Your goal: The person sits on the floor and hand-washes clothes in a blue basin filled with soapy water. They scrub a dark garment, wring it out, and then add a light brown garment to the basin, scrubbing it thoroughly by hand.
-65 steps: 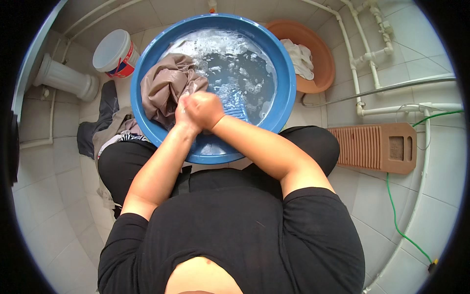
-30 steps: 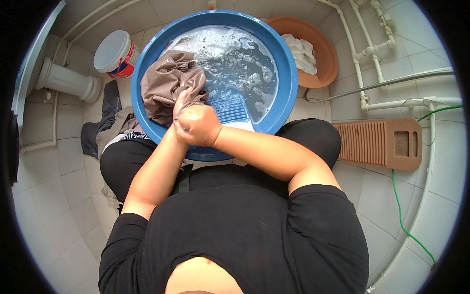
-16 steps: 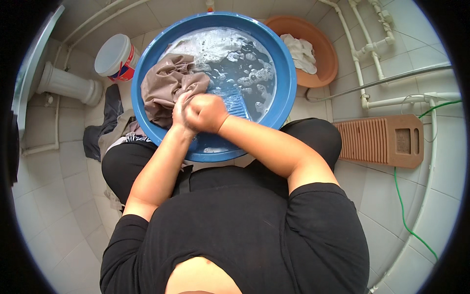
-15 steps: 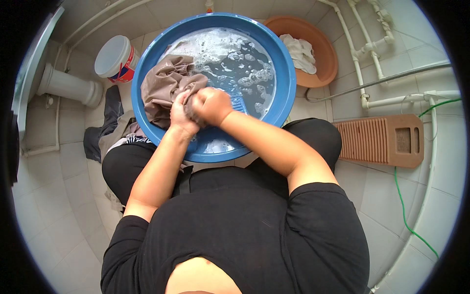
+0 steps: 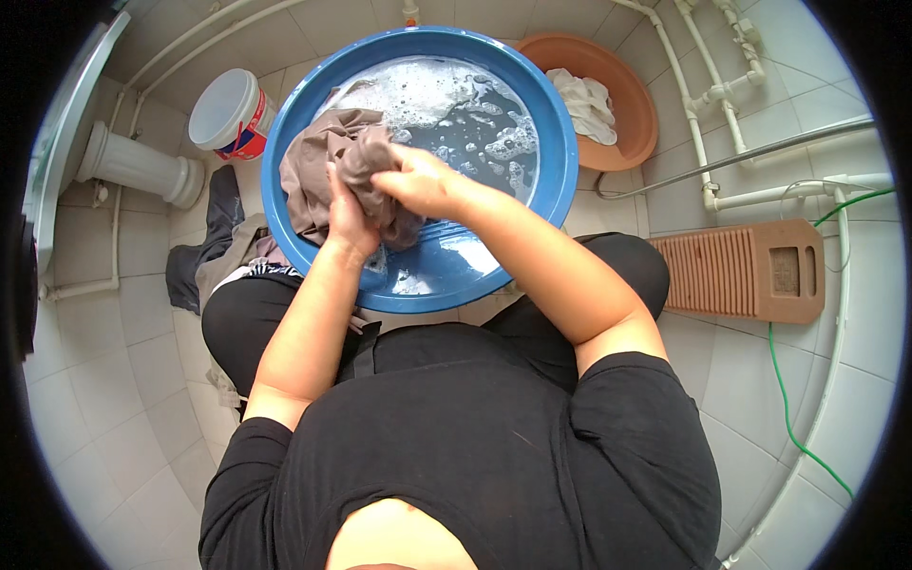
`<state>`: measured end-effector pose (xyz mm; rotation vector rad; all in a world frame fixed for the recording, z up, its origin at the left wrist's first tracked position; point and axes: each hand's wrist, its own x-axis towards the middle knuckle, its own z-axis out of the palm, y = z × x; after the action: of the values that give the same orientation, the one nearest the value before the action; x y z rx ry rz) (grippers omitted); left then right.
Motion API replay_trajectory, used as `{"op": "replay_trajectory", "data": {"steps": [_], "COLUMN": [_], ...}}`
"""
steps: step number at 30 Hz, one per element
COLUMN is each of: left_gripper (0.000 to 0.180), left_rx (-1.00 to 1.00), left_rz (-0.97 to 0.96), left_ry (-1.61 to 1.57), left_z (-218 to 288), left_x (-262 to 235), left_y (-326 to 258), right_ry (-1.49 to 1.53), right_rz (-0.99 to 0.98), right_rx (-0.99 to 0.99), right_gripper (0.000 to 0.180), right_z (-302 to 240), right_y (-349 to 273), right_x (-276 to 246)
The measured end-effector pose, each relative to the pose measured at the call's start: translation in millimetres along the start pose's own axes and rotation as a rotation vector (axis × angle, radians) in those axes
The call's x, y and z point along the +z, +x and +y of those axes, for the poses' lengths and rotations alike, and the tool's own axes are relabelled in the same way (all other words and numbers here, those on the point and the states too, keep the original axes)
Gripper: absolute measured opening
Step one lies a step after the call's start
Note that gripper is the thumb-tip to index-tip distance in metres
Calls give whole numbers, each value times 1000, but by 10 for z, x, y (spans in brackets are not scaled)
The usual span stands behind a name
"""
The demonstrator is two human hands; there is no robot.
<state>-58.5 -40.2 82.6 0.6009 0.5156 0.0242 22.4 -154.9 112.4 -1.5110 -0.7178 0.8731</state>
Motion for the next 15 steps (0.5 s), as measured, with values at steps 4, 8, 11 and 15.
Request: {"op": "replay_trajectory", "data": {"steps": [4,8,11,15], "left_gripper": [67,38,38,41], "left_rx": [55,123,139,-203], "left_rz": [-319,-148,69,-67], "left_ry": [-279,-428,-389,-384], "left_z": [230,394,203,-112], "left_x": [-155,-353,-604,-609], "left_y": [101,217,453,357], "right_ry": [-176,-390,-185,-617], "right_rz": [-100,181,481,168], "right_rx": [-39,287,-316,-796], "right_gripper": [65,38,30,23], "right_z": [-11,270,228,-2], "right_y": [-174,-23,0,-224], "right_x": [129,-128,128,659]}}
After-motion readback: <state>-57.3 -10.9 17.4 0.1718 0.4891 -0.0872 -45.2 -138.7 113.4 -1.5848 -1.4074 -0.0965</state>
